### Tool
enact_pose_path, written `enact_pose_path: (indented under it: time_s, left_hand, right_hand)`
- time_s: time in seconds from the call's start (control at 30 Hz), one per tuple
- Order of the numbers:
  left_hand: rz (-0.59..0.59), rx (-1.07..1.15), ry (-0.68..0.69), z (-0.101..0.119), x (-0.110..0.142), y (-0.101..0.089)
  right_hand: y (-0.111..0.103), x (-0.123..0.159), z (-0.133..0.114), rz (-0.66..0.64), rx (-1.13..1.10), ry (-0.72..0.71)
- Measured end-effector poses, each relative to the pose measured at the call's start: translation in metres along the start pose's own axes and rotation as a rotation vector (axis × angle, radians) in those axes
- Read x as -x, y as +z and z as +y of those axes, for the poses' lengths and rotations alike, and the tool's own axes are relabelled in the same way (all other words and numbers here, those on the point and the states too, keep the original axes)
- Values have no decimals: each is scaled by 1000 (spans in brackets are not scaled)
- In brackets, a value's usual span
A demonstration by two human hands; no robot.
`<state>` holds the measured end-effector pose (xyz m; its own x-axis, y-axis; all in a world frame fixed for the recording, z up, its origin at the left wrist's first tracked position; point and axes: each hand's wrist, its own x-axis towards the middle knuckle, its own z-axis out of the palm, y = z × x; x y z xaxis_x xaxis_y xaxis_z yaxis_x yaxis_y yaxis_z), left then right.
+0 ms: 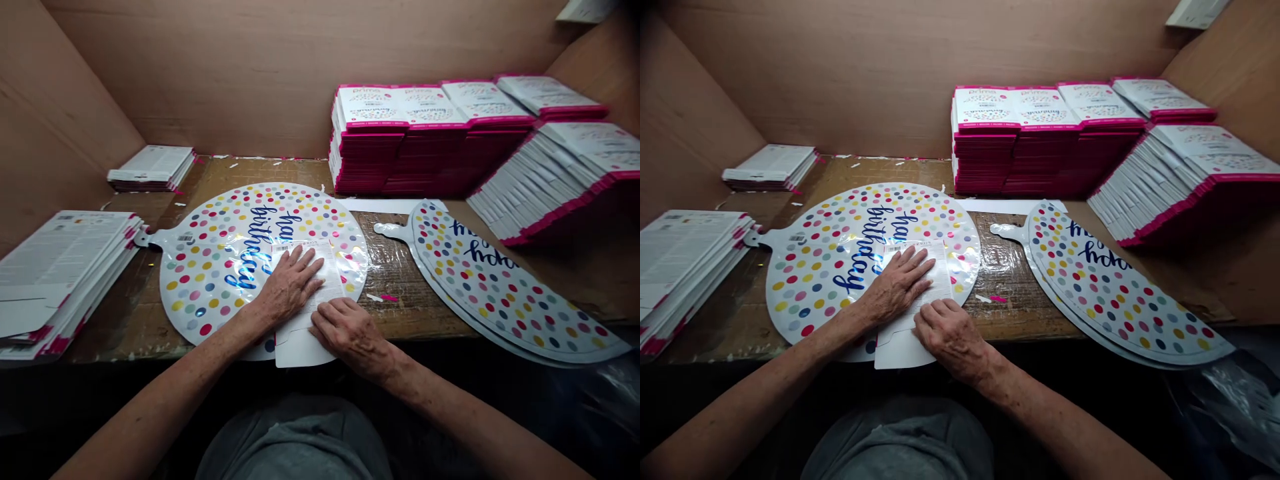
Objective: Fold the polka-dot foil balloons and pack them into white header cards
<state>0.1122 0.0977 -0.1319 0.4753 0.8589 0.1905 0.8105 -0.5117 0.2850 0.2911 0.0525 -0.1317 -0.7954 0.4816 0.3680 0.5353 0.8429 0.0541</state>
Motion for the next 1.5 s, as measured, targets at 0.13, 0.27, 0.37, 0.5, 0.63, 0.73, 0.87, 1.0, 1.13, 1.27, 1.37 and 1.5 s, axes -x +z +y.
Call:
enact_pose_path:
  time_s: [0.13,0.27,0.37,0.5,0.63,0.73,0.87,1.0,1.13,1.27,1.37,1.5]
  left_hand:
    - [8,-61,57,-4,-3,4]
    - [24,-79,83,-5,-6,6]
    - [1,-52,128,-2,-11,5]
    - [64,23,138,5,-9,-2]
    - [208,209,84,16,31,-13]
    - [188,273,128,23,76,-15]
    - [170,255,107,27,110,-8]
    - [177,298,-28,33,105,-8]
    - [214,278,-289,38,86,-9]
    - [298,203,-433,35,80,0]
    - [290,212,-396,32,84,4]
    - [278,203,-375,31,86,5]
  right_hand:
    - [-10,-9,5,-152,24,-35]
    - [-33,31,8,-120,-145,-89]
    - [-38,67,7,104,-183,20]
    - [-21,73,2,211,-80,27]
    - [-1,60,-2,219,-27,0]
    - [4,61,-1,224,-21,-2]
    - [2,61,3,246,-87,-21]
    - [-2,47,2,229,-256,134]
    - [-3,32,1,214,-428,378]
    - [0,38,6,184,-300,294]
    - [-2,48,11,137,-231,183]
    - [-2,48,5,200,-147,233]
